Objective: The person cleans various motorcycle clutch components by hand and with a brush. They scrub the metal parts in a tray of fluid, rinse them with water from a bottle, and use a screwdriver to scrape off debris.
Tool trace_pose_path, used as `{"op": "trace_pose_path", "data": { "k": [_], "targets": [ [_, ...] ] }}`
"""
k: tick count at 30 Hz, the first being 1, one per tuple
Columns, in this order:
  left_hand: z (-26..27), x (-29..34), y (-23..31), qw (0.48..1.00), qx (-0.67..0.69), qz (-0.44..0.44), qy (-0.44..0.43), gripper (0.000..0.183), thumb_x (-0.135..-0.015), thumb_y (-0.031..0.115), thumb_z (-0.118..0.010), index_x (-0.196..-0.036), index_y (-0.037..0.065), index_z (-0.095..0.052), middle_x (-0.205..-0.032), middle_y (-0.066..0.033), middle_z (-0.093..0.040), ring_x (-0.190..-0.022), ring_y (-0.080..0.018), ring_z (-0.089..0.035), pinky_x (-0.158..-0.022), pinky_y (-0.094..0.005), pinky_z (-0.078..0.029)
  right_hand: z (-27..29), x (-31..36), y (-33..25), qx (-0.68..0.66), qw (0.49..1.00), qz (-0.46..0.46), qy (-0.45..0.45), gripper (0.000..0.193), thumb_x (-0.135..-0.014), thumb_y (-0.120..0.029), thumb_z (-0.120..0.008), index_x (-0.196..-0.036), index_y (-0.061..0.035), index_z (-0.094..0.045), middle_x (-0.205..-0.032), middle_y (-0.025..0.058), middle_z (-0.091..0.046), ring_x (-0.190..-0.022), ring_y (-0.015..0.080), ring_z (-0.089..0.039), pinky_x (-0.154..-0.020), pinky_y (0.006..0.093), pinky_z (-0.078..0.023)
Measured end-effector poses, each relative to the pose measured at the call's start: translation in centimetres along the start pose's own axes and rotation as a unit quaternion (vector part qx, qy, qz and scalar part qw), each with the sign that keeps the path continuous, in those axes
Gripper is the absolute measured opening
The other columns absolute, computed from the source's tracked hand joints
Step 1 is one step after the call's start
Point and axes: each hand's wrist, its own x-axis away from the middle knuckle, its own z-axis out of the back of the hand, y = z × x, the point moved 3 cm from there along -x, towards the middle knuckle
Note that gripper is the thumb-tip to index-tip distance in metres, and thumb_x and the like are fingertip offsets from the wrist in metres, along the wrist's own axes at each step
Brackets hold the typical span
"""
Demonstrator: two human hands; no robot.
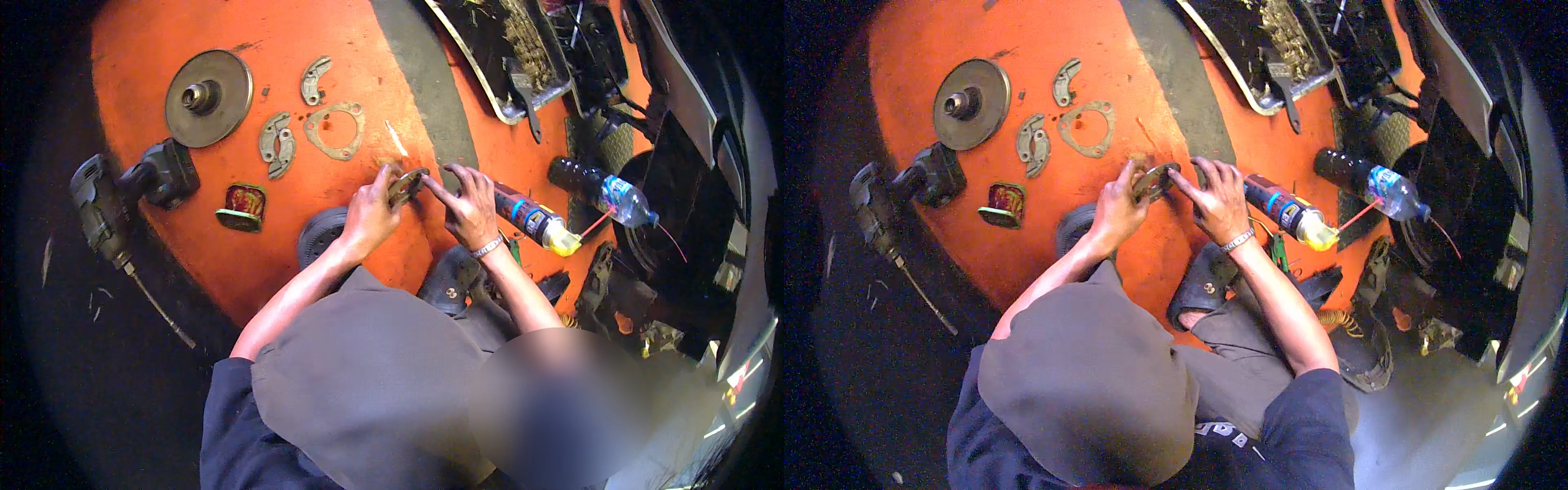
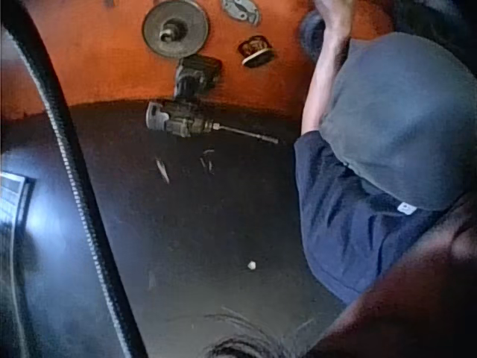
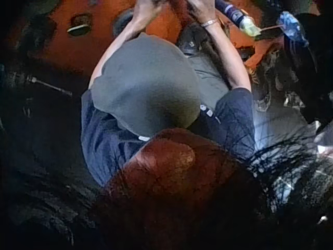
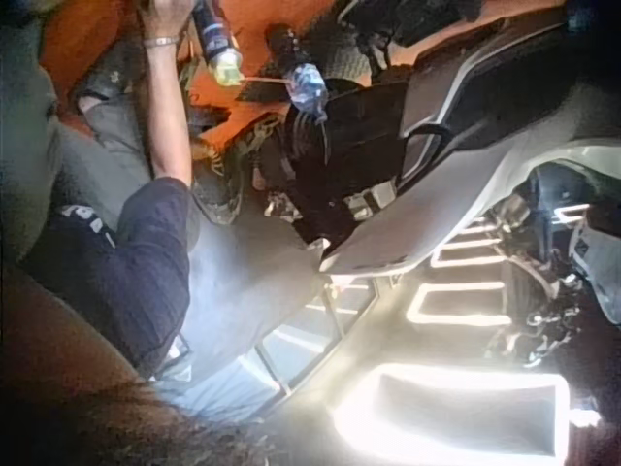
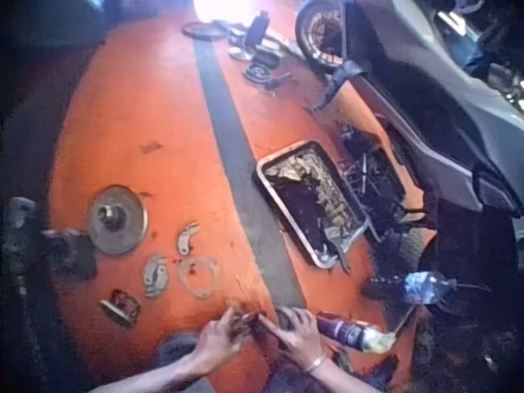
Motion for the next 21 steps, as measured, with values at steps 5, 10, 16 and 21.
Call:
{"op": "trace_pose_path", "data": {
  "k": [5,10,16,21],
  "targets": [
    [0.9,0.1,0.5,0.996,0.056,0.072,-0.009,0.050,-0.076,0.002,-0.067,-0.123,0.008,-0.049,-0.101,-0.0226,-0.069,-0.095,-0.0403,-0.067,-0.080,-0.0476,-0.054,1.2,-2.1,-2.3,-0.112,0.991,-0.020,0.069,0.048,-0.063,0.001,-0.067,-0.107,-0.0148,-0.068,-0.119,0.0139,-0.055,-0.111,0.0340,-0.052,-0.095,0.0466,-0.042],
    [-2.2,1.2,-5.6,0.995,-0.067,-0.012,-0.079,0.043,-0.091,0.011,-0.057,-0.131,0.007,-0.042,-0.127,-0.0180,-0.055,-0.120,-0.0234,-0.057,-0.093,-0.0369,-0.050,1.4,-12.9,-12.7,-0.388,0.921,0.023,-0.035,0.038,-0.071,-0.001,-0.058,-0.107,-0.0095,-0.068,-0.106,0.0132,-0.061,-0.100,0.0328,-0.060,-0.088,0.0418,-0.050],
    [-0.9,1.8,-0.6,0.848,0.478,0.072,-0.215,0.046,-0.099,0.019,-0.053,-0.139,0.003,-0.035,-0.138,-0.0137,-0.047,-0.128,-0.0215,-0.048,-0.106,-0.0352,-0.041,-5.8,-18.5,-19.8,-0.140,0.953,0.189,-0.190,0.046,-0.083,-0.008,-0.053,-0.125,-0.0213,-0.065,-0.117,0.0139,-0.056,-0.112,0.0328,-0.055,-0.092,0.0444,-0.049],
    [-6.5,1.3,-6.9,0.558,0.779,0.160,-0.235,0.033,-0.105,0.021,-0.040,-0.134,0.006,-0.042,-0.137,-0.0117,-0.049,-0.128,-0.0179,-0.046,-0.107,-0.0361,-0.039,-7.4,-18.3,-21.0,-0.051,0.962,0.233,-0.134,0.039,-0.084,-0.011,-0.054,-0.118,-0.0221,-0.070,-0.126,0.0144,-0.054,-0.116,0.0323,-0.053,-0.094,0.0441,-0.047]
  ]
}}
